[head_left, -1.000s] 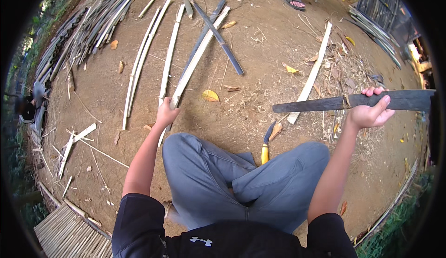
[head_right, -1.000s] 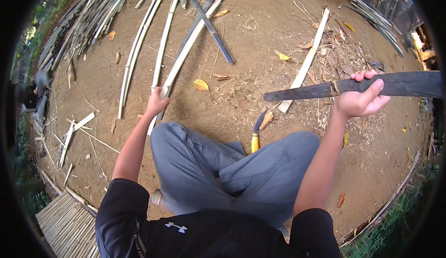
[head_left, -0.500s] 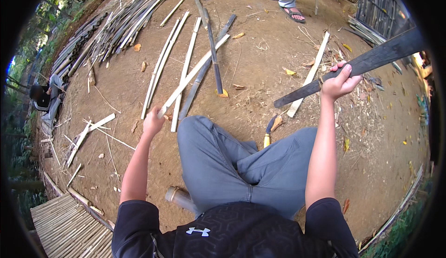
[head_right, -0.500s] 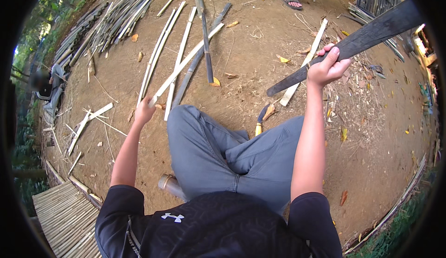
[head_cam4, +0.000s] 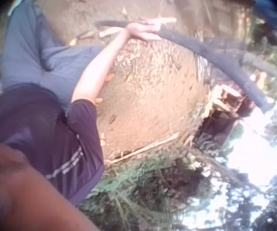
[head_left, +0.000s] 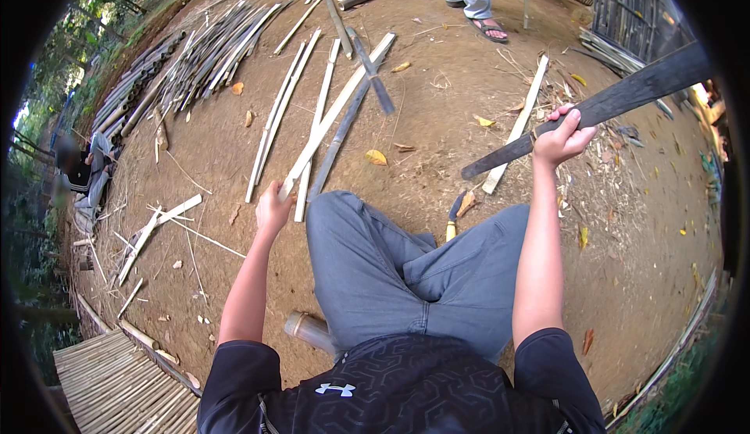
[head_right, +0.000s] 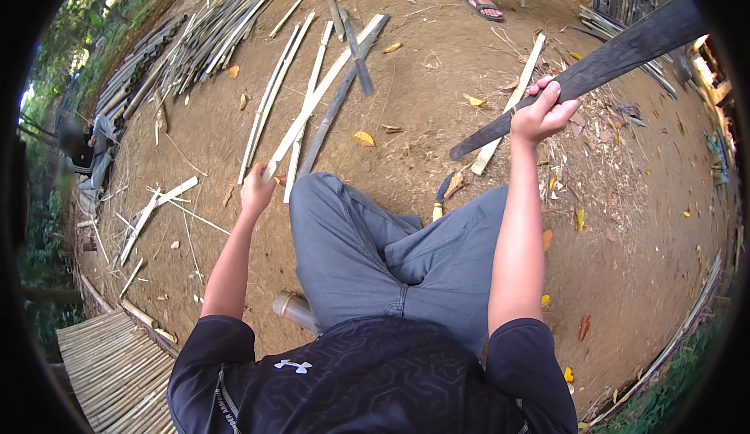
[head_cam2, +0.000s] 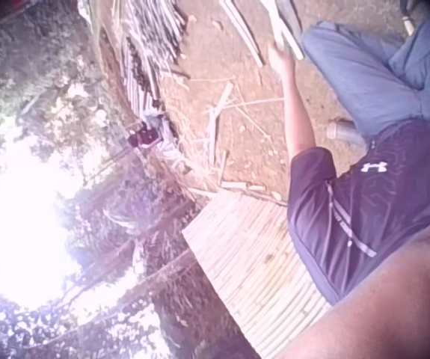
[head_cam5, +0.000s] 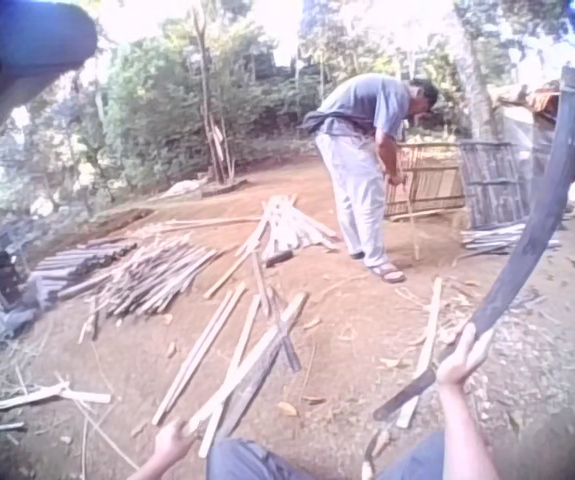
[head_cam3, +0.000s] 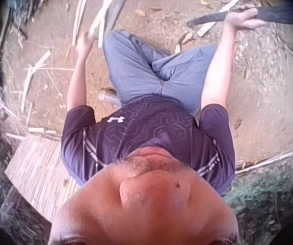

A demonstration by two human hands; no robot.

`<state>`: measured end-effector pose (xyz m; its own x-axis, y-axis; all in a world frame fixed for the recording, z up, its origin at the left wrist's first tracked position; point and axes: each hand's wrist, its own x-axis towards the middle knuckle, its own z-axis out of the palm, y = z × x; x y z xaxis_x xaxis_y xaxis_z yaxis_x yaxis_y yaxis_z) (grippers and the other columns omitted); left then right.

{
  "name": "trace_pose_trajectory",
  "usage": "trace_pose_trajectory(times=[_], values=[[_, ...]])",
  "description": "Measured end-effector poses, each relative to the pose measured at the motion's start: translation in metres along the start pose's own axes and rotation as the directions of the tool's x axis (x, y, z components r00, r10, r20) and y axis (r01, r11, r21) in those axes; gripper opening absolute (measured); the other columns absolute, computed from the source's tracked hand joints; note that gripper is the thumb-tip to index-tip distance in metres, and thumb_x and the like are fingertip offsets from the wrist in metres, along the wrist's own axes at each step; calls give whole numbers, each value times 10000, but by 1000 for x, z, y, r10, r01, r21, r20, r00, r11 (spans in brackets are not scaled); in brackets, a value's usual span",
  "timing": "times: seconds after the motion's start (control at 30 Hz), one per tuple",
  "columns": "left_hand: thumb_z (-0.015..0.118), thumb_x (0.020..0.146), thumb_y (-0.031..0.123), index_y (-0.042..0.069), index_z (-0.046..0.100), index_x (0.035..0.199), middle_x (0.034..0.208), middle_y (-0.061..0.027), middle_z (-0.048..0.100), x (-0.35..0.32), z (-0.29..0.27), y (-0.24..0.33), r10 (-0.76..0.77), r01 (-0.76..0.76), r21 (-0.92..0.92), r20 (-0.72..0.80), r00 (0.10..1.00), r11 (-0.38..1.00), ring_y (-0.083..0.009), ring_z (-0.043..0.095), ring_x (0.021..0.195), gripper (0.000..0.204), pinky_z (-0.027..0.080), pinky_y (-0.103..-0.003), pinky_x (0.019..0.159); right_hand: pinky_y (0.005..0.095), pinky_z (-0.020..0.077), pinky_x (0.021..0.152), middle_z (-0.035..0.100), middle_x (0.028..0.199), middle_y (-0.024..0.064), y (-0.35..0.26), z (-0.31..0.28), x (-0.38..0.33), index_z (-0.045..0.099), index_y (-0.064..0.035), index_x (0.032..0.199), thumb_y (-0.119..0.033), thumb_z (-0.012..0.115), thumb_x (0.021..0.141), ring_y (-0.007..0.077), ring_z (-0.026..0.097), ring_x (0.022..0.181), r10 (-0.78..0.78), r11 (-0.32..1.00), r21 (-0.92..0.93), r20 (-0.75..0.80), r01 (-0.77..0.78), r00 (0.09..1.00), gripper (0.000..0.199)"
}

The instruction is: The person shaves and sharpens the edges of a long bamboo strip using a small knife, while sitting on the ground outdoors near several other bamboo pieces.

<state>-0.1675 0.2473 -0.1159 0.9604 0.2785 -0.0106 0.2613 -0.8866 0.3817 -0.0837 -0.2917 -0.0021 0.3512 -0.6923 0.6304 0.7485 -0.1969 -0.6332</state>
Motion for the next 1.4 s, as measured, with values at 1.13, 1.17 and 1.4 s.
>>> trace_pose_trajectory(times=[1.13, 1.17, 1.4], values=[[706, 721, 168, 124, 673, 1134, 991, -141, 722, 4, -9, 106, 347, -350, -18, 191, 918, 937, -334, 683, 941, 416, 534, -428, 832, 269, 466, 583, 581, 829, 103, 3, -15, 8, 370, -12, 948, -132, 478, 1039, 131, 544, 653, 24, 999, -33, -82, -27, 996, 186], [704, 724, 171, 128, 671, 1139, 994, -139, 722, 6, -4, 117, 362, -363, -27, 167, 917, 932, -333, 682, 948, 418, 534, -427, 835, 271, 467, 588, 580, 834, 102, 4, -16, 7, 370, -11, 949, -130, 474, 1039, 132, 544, 653, 18, 999, -39, -77, -21, 997, 183], [708, 759, 212, 130, 666, 1167, 1059, -143, 712, 69, 37, 232, 424, -418, -72, 137, 895, 906, -320, 675, 1006, 418, 530, -425, 852, 270, 464, 646, 535, 850, 77, -3, -42, 11, 381, -33, 997, -151, 450, 1046, 120, 506, 702, 10, 1000, 8, -101, -9, 995, 145]])
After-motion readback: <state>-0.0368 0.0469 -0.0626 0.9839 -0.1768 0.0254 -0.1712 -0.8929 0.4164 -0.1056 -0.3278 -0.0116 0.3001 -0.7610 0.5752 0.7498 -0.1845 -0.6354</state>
